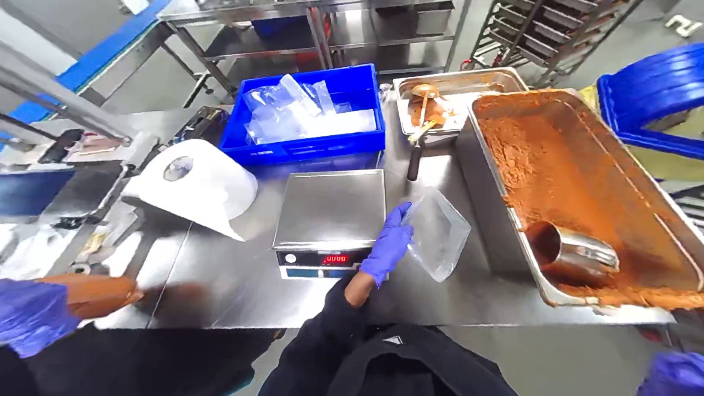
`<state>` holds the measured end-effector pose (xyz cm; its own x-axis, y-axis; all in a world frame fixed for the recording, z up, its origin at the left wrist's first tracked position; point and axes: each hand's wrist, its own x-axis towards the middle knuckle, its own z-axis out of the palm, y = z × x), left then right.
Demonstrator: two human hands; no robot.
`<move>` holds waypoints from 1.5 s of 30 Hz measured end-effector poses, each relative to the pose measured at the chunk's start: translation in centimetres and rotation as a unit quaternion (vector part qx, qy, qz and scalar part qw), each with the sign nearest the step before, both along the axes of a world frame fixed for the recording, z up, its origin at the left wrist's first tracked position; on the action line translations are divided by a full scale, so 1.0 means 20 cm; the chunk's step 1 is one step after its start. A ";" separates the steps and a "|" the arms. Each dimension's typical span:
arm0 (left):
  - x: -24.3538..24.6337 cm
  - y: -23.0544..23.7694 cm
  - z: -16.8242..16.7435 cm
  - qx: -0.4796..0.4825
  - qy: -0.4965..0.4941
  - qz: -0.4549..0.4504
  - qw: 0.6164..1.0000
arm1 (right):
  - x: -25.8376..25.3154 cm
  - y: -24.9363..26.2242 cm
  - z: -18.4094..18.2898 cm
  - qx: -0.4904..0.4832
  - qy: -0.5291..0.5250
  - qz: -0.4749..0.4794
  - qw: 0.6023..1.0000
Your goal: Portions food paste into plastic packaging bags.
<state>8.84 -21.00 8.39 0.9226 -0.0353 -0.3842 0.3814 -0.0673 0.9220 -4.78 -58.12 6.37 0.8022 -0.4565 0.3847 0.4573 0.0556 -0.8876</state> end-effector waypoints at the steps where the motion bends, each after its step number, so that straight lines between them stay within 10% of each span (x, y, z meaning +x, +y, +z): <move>1: -0.01 -0.03 -0.01 0.008 -0.003 -0.021 1.000 | 0.01 0.10 0.08 -0.043 -0.011 0.108 0.993; 6: -0.06 -0.13 0.02 0.069 -0.017 -0.144 0.987 | 0.44 0.75 0.10 -0.367 0.046 0.217 0.903; 12: -0.06 0.04 -0.02 0.109 -0.063 -0.116 0.985 | 0.68 0.92 0.12 -0.621 0.433 0.354 0.549; 32: -0.16 0.08 -0.10 -0.016 -0.083 -0.180 0.980 | 0.45 1.18 0.07 -0.744 0.375 0.501 0.234; 35: -0.16 0.08 -0.09 -0.022 -0.011 -0.206 0.978 | 0.46 1.11 0.09 -0.749 0.348 0.474 0.307; 41: -0.13 0.09 -0.03 0.102 -0.064 -0.224 0.967 | 0.39 0.90 0.61 -0.587 0.260 0.409 0.648; 45: -0.13 0.03 -0.01 0.112 -0.070 -0.215 0.968 | 0.36 0.86 0.61 -0.565 0.237 0.292 0.735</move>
